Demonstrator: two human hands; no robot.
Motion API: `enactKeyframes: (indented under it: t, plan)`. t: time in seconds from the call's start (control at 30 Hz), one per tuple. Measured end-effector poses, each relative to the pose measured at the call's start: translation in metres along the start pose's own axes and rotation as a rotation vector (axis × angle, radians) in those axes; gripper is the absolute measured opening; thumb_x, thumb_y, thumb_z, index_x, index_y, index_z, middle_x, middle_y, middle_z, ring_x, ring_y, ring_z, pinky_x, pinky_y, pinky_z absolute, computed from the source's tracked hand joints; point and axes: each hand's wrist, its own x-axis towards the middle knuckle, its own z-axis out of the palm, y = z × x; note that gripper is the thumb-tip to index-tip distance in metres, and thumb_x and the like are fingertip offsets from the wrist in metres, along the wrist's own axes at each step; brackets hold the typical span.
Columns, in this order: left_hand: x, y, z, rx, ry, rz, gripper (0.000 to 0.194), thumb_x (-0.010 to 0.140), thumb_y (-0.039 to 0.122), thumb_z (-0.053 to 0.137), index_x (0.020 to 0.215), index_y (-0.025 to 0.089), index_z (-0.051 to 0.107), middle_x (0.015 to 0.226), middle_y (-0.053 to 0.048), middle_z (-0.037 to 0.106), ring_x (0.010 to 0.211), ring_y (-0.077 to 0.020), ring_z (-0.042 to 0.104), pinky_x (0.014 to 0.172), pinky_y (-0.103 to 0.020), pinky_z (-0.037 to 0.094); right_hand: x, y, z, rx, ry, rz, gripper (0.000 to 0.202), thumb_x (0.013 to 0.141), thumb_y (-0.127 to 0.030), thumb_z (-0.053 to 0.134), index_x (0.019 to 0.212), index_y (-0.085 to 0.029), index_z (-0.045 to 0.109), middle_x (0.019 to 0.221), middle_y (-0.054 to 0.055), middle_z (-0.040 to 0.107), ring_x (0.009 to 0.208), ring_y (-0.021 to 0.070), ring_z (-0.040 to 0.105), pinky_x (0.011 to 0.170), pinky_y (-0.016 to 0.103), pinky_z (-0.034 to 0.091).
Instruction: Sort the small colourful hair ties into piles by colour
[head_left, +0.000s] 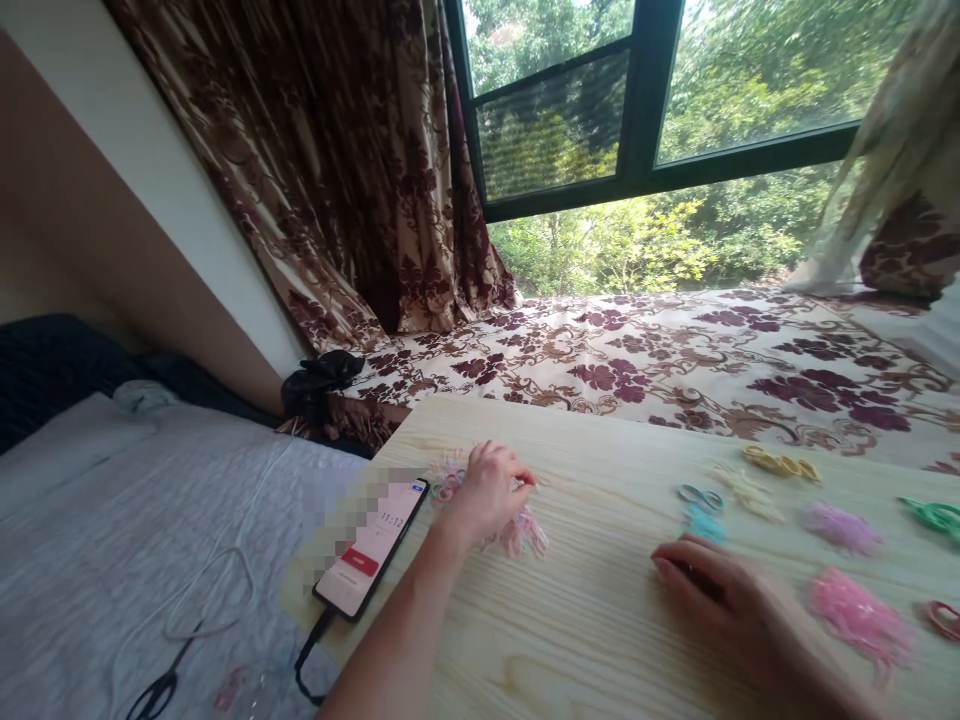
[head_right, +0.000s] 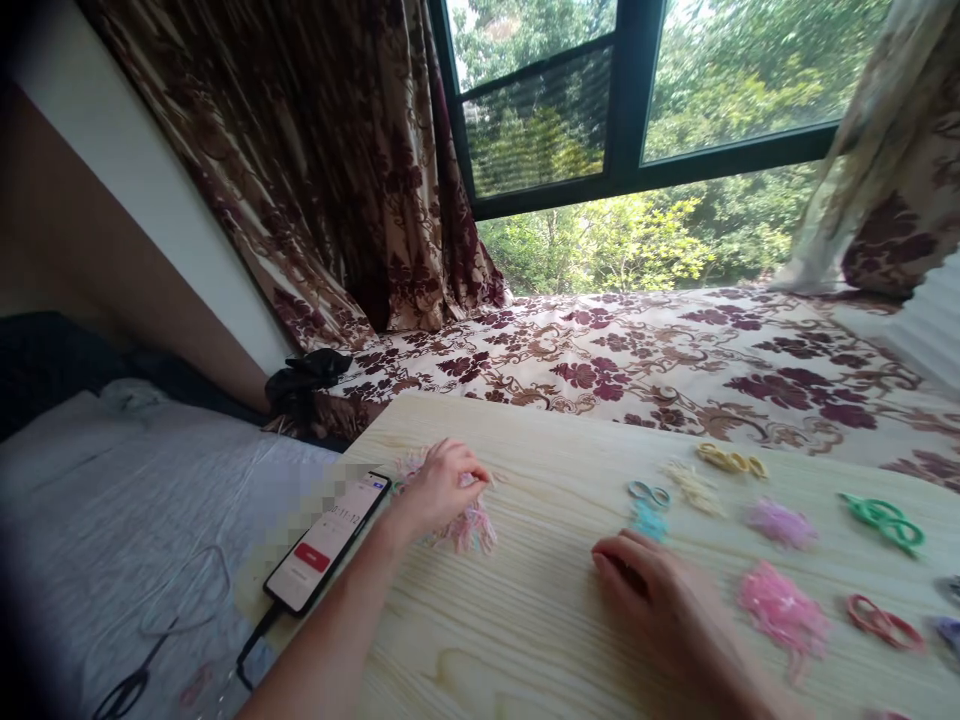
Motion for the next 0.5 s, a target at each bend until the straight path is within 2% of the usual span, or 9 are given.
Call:
enactKeyframes:
  t: [0.23,0.5]
  plan:
    - [0.001,0.000,0.004,0.108,0.026,0.004,0.019,0.081,0.019,0.053,0.091,0.023,0.068,0.086,-0.004,0.061,0.095,-0.0196,0.047,0.095,-0.040,0.029,0.000,0.005,0.004,-0.019,-0.014,0.001,0.027,0.083,-0.042,0.046,0.076,-0.025,0.065,0.073,0.002,0.068,0.062,0.0179,0.062,0.055,0.027,0.046]
    - [-0.001,0.009,0.013,0.163,-0.007,0.043,0.020,0.083,0.020,0.050,0.089,0.025,0.068,0.089,-0.005,0.057,0.096,-0.0200,0.045,0.098,-0.043,0.026,-0.001,-0.003,0.000,-0.037,-0.006,0.004,0.027,0.083,-0.041,0.045,0.076,-0.025,0.065,0.075,0.003,0.069,0.064,0.0189,0.064,0.055,0.027,0.048]
